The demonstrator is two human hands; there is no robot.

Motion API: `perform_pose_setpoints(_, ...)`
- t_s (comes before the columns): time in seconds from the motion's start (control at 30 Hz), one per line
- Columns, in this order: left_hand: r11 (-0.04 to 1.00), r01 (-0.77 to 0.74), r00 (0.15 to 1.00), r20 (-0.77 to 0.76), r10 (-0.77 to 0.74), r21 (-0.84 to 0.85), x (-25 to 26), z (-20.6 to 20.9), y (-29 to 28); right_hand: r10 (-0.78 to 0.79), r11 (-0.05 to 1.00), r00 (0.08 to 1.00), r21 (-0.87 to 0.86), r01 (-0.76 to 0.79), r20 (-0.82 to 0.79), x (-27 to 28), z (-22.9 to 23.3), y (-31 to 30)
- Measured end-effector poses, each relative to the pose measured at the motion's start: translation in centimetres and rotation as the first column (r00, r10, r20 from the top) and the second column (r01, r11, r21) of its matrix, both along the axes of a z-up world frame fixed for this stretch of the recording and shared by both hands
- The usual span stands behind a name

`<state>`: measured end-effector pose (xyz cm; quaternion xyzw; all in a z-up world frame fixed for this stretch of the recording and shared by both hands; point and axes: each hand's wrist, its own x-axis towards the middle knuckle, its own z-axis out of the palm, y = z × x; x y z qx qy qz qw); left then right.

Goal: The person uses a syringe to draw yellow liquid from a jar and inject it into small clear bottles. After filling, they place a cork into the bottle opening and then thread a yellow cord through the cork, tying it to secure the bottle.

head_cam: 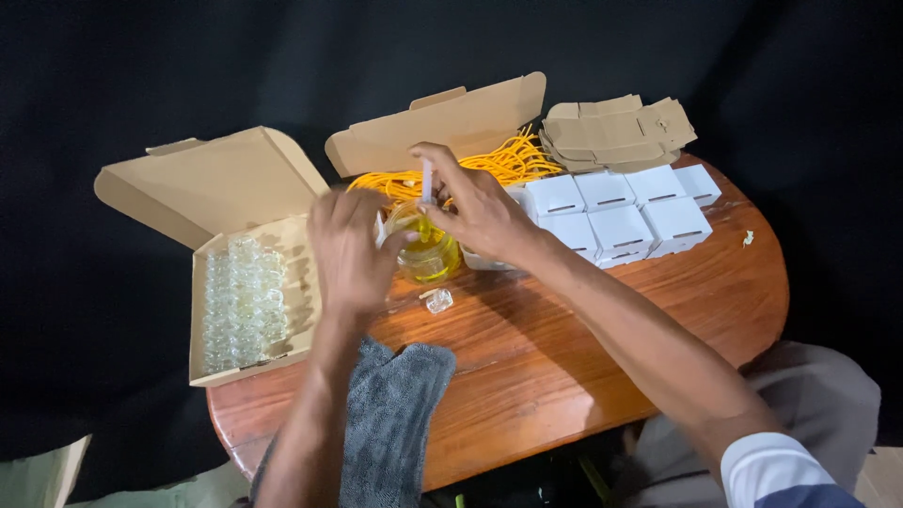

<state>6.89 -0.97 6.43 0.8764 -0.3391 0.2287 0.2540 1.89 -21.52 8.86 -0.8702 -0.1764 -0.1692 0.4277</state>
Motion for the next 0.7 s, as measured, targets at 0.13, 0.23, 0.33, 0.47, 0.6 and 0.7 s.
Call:
perform_pose_setpoints(0.13,0.971,-0.212,0.969,-0.152,0.194,-0.109,-7.3,-2.4,0.6,-0.047,0.999,0.999,-0.01,0.047,-0.025,-0.6,-0.3,0.0)
perform_pose_setpoints(0.23,0.951,-0.283,0.82,-0.546,0.172,-0.126,-9.6,-5.4,0.7,-0.145,0.988,0.989,-0.055,0.144,-0.018,-1.0,-0.4,0.2)
perform_pose_setpoints(0.33,0.968,-0.248,0.843,-0.484,0.234,0.036,-10.2,-7.9,0.3,-0.173,0.983,0.985,0.065,0.174,-0.023,-1.3,-0.5,0.5)
perform_pose_setpoints(0.47,0.965,-0.252,0.83,-0.494,0.257,0.078,-9.5,-7.9,-0.6,-0.159,0.987,0.984,-0.009,0.16,0.081,-1.2,-0.3,0.3)
perform_pose_setpoints(0.6,0.977,-0.196,0.82,-0.532,0.212,0.086,-8.1,-11.8,-0.4,-0.141,0.968,0.989,0.218,0.128,0.046,-0.9,-2.9,-0.4)
perform_pose_setpoints(0.7,0.988,-0.149,0.856,-0.504,0.116,-0.026,-8.1,-12.7,-0.4,-0.156,0.907,0.987,0.39,0.159,-0.039,-2.6,-0.8,-0.2)
